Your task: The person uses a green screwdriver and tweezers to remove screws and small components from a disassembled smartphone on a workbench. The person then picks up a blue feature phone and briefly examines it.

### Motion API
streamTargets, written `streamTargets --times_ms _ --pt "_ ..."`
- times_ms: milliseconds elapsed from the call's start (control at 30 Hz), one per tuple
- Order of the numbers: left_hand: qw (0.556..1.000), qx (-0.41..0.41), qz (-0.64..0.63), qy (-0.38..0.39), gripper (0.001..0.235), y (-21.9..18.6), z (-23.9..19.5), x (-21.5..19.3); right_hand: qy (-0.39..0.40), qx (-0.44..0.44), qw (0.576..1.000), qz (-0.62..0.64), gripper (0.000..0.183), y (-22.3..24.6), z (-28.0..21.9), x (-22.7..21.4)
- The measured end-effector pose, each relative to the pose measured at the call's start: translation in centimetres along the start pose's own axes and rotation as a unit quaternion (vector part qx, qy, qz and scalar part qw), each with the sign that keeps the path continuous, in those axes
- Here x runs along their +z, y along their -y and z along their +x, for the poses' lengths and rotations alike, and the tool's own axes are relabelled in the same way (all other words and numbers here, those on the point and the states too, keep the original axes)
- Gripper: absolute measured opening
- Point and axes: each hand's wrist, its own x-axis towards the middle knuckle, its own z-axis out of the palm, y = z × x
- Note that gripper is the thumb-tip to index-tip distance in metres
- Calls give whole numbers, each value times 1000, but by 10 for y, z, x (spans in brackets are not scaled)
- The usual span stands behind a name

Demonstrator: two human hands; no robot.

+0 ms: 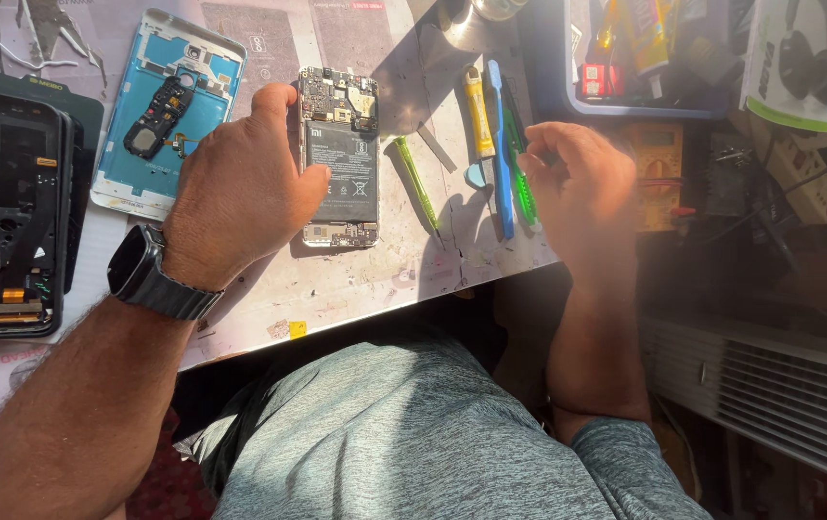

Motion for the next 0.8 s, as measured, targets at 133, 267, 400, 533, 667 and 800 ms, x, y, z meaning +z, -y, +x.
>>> streamTargets --times_ms 133,267,400,533,667,800 --pt "1000 -4 -13 -3 66 -1 -1 -1 59 -18 998 13 25 15 12 7" --pt "1000 -4 -18 -5 70 -2 0 -3 -6 14 1000 -13 26 9 18 -12" --pt "999 -27 -5 21 72 -6 1 -6 12 47 996 -79 25 -2 11 -12" --pt "999 -28 -2 26 71 -5 0 -4 43 55 989 -130 29 -5 4 3" --pt "1000 2 0 0 71 -2 0 -4 20 51 990 -131 29 -3 8 15" --pt "1000 -2 -15 8 69 1 -1 0 23 45 986 -161 28 -10 13 22"
